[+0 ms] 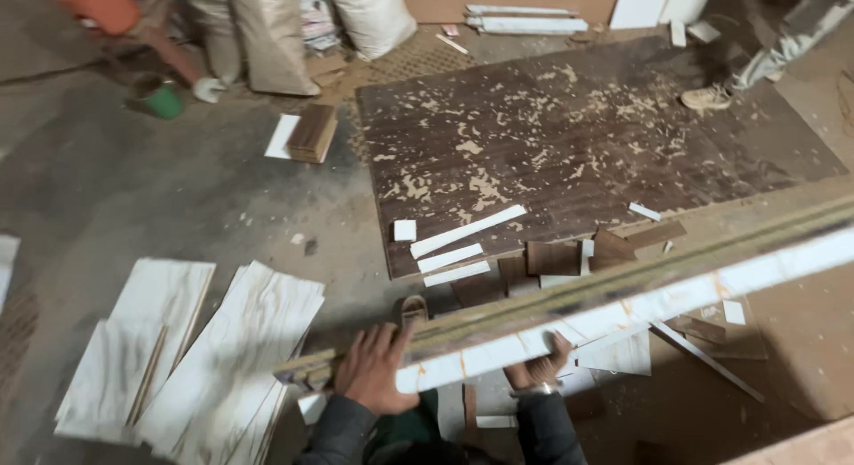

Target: The person stacks small white rectangular wood pieces on a table while another person cuts longer strips with a table saw. The person then gathers several long white strips and places them against a wall.

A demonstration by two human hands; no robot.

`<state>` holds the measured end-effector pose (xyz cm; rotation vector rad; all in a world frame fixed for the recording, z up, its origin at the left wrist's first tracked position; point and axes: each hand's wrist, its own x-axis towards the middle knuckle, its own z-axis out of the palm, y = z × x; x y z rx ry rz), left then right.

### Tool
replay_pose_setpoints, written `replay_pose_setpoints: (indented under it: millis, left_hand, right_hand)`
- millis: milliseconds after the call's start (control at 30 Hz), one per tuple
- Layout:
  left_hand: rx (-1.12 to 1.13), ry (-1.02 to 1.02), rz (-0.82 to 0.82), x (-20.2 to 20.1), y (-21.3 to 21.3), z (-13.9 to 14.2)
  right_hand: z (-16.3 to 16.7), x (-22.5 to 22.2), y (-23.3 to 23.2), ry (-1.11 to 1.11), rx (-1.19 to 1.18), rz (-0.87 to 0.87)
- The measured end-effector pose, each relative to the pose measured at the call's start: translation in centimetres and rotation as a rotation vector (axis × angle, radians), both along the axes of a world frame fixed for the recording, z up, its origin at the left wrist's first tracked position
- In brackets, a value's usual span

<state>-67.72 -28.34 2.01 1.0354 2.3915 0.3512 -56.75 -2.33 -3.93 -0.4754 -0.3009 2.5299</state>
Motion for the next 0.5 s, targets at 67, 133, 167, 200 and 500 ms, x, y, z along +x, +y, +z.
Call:
replay_pose_setpoints:
  millis: [67,133,167,200,500]
  left_hand:
    - [-0.043,0.078,-0.006,-6.0,1.1,-0.2]
    - [-0.022,0.037,-0.025,-11.7,2.0,0.1]
    - [0.005,0.046,-0.034,-15.6,3.2,0.5]
    - [-0.036,0.052,-0.033,-18.8,4.0,0.9]
    - [-0.244,-0.061,-0.017,-39.1,9.1,3.2]
  right_hand:
    - [-1.3,-5.0,1.1,0.099,-0.073,0.044]
    - [-1.3,-11.2,1.8,0.270,-0.249,0.112]
    - [-1.4,-14.5,2.4,0.195,-0.181,0.059]
    - [-1.7,-17.3,2.7,0.121,-0.107,0.018]
    - [-1.0,-38.0,7.0,0.062,-0.159,0.035]
